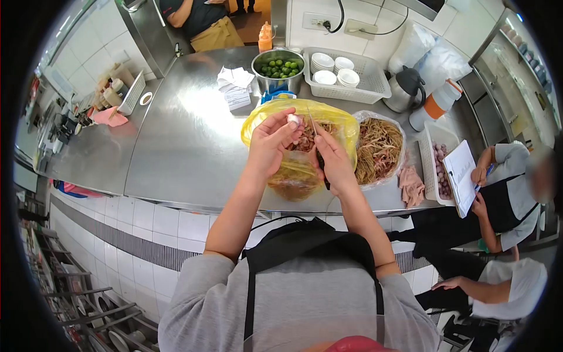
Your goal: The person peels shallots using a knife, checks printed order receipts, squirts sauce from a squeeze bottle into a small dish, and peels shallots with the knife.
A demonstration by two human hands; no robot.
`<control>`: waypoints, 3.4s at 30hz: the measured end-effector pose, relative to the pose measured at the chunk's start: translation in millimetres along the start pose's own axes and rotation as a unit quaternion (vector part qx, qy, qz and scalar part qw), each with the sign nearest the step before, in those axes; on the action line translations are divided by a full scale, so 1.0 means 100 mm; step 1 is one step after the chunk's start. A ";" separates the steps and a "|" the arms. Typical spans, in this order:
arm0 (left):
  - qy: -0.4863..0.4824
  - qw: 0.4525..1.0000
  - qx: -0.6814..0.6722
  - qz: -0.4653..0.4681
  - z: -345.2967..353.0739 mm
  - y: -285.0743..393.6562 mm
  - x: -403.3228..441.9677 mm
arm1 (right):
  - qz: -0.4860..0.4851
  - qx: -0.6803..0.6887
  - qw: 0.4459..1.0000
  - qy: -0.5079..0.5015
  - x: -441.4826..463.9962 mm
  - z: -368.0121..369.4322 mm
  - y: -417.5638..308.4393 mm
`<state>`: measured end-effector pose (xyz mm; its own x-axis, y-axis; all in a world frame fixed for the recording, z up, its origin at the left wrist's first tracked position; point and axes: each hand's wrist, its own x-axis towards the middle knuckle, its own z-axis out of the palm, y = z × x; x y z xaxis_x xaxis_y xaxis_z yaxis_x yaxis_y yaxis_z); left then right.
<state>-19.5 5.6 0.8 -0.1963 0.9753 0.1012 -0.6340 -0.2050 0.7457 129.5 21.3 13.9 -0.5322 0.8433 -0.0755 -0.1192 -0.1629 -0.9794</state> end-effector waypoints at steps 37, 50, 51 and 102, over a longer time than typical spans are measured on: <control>-0.015 0.999 0.037 0.012 -0.10 0.05 0.08 | -0.053 -0.014 0.995 -0.078 -0.01 0.09 -0.12; -0.044 0.999 0.021 -0.009 -0.13 0.04 0.06 | -0.056 -0.020 0.998 -0.004 0.10 -0.02 0.00; -0.050 0.998 0.014 -0.020 -0.13 0.06 0.05 | -0.047 0.008 0.999 -0.002 0.11 -0.03 0.00; 0.023 0.996 0.085 0.035 -0.07 0.04 0.17 | -0.059 -0.049 0.997 -0.031 0.09 0.05 0.01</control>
<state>-30.7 20.5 0.7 -0.2719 0.9535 0.1299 -0.4825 -0.2519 0.8389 120.3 25.6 13.3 -0.5706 0.8198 0.0493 -0.1026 -0.0116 -0.9947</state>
